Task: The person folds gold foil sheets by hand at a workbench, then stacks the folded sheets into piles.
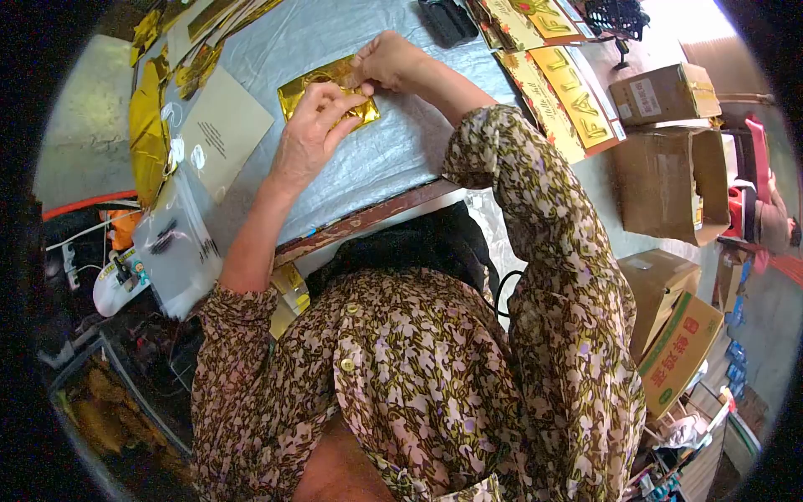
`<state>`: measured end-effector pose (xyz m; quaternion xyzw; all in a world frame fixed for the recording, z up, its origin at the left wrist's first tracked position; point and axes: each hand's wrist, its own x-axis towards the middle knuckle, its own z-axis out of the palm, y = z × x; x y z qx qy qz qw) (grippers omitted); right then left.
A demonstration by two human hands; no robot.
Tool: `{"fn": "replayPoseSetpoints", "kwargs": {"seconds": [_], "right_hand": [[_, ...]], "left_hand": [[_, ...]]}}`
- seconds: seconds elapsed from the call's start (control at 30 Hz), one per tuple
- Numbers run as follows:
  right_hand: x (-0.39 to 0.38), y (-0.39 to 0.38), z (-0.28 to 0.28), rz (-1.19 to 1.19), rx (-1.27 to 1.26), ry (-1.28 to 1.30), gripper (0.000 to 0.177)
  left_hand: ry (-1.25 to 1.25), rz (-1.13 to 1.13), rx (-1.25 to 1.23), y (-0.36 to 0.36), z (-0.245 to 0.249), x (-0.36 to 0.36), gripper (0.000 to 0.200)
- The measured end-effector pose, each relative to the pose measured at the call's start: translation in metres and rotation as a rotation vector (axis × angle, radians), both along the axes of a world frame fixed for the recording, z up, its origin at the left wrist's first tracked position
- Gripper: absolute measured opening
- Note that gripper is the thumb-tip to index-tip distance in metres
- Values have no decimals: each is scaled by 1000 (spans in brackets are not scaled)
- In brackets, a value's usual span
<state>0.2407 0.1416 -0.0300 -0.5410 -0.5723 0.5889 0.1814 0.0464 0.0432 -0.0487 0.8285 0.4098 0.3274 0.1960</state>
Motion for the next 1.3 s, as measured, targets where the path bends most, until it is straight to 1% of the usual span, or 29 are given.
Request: {"fn": "replayPoseSetpoints", "kwargs": {"seconds": [0.03,0.07,0.13,0.17,0.23,0.27,0.33,0.37,0.43,0.47,0.5,0.57,0.6,0.67,0.7,0.73,0.8,0.83,0.87,0.93,0.97,1.03,1.07,1.13,1.17,1.23,1.3], "right_hand": [[-2,1,-2,-2,88,8,10],[-2,2,-4,-7,88,11,10],[-3,2,0,9,219,-9,10],[-1,0,3,5,219,-8,10],[7,-5,10,-82,380,-117,12],[14,-10,14,-77,379,-118,12],[24,-33,23,-148,742,-192,17],[26,-44,24,-143,739,-192,17],[27,-65,26,-138,730,-87,14],[26,-73,26,-75,736,-73,14],[23,-76,20,-60,727,-42,14],[14,-78,-2,-31,698,73,14],[12,-77,-3,-12,702,77,14],[7,-79,0,-4,718,86,15],[6,-79,-1,-9,700,80,16],[6,-79,-4,20,699,87,16],[9,-81,-9,67,802,119,18],[12,-84,-9,113,745,85,26],[12,-86,-9,130,746,85,26],[12,-87,-10,253,1000,-54,35],[12,-88,-11,273,1004,-78,41],[9,-89,-14,288,1004,-101,41],[9,-89,-14,291,1004,-128,41],[8,-90,-13,296,1043,-145,41],[8,-91,-13,300,1076,-163,42],[8,-91,-12,307,1089,-170,42],[8,-93,-11,326,1098,-171,42]], "left_hand": [[31,-8,44,0,1,1,32],[63,-16,87,1,2,1,29],[69,-18,98,1,2,2,30],[72,-15,107,1,2,2,30],[89,-13,97,1,2,2,30],[107,-6,85,1,1,1,30],[107,-8,77,0,3,1,30],[108,-18,74,0,5,1,30],[99,-19,46,1,6,0,30],[90,-22,21,1,6,0,31],[88,-17,24,2,5,1,31],[101,-5,142,5,0,-1,36],[100,15,146,5,0,-1,36],[64,42,133,5,-2,-1,44],[58,67,43,5,-2,-2,48],[56,96,42,5,-2,-3,48],[27,72,-3,6,-2,-4,48],[44,96,-27,4,0,-4,49],[38,111,-25,3,2,-3,49],[54,115,-49,3,3,-3,48],[51,125,-49,3,3,-4,48],[27,117,-122,3,6,-6,46],[26,120,-121,2,8,-9,46],[-124,107,-372,-1,20,-16,40],[-123,105,-369,1,17,-22,40],[48,96,68,9,7,-35,35],[64,80,71,19,1,-40,34]]}}
